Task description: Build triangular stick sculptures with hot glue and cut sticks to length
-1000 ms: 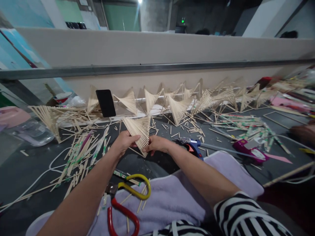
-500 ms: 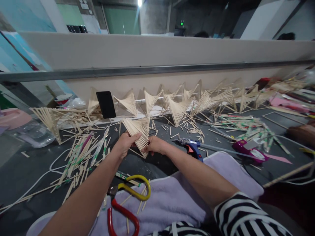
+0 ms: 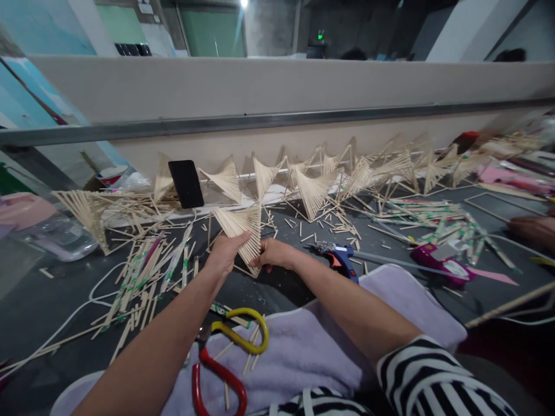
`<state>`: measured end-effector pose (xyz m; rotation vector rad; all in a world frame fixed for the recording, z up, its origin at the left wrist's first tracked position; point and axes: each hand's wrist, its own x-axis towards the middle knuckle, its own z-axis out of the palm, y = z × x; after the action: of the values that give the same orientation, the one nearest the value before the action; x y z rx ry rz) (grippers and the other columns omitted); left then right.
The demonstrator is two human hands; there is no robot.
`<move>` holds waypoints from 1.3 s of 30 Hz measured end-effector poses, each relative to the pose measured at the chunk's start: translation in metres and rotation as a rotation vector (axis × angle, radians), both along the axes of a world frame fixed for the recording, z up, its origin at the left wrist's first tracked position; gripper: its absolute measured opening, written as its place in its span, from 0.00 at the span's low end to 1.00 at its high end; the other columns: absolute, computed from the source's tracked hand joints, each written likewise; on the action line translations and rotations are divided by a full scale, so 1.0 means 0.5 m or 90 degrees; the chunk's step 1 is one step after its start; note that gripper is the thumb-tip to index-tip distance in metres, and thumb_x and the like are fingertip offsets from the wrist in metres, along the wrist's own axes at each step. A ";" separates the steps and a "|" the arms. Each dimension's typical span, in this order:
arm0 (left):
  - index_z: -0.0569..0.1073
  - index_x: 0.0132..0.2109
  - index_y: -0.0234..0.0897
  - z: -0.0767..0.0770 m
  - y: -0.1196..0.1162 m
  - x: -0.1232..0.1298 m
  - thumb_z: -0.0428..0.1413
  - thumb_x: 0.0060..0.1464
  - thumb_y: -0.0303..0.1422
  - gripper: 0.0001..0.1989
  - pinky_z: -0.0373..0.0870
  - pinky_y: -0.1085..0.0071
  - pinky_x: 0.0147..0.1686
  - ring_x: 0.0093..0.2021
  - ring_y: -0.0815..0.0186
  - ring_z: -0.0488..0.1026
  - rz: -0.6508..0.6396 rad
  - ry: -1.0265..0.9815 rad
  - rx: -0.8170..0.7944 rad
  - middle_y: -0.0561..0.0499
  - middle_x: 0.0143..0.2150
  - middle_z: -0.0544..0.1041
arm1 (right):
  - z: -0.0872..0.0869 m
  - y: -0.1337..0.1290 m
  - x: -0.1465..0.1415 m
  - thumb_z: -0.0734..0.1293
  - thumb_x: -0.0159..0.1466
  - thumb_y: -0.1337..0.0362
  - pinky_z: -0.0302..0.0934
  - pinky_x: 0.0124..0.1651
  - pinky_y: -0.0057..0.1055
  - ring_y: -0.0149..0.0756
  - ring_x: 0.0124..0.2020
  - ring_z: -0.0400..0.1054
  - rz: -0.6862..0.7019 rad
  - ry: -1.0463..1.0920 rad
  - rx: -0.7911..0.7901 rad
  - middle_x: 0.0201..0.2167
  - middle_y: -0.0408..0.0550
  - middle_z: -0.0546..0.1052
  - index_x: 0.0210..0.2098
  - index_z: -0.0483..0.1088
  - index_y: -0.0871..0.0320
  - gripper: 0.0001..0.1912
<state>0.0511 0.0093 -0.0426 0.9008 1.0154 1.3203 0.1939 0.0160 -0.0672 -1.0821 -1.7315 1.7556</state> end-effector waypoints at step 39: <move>0.77 0.27 0.31 0.049 0.009 -0.087 0.62 0.35 0.33 0.10 0.69 0.72 0.25 0.22 0.67 0.71 -0.316 0.355 -0.074 0.47 0.24 0.76 | -0.014 0.000 -0.007 0.71 0.45 0.67 0.61 0.17 0.19 0.23 0.18 0.62 -0.012 0.052 0.005 0.20 0.40 0.70 0.28 0.69 0.64 0.11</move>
<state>0.0077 0.0137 -0.0182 1.3654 1.1718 0.5934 0.1906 0.0160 -0.0739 -1.0049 -1.6733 1.7554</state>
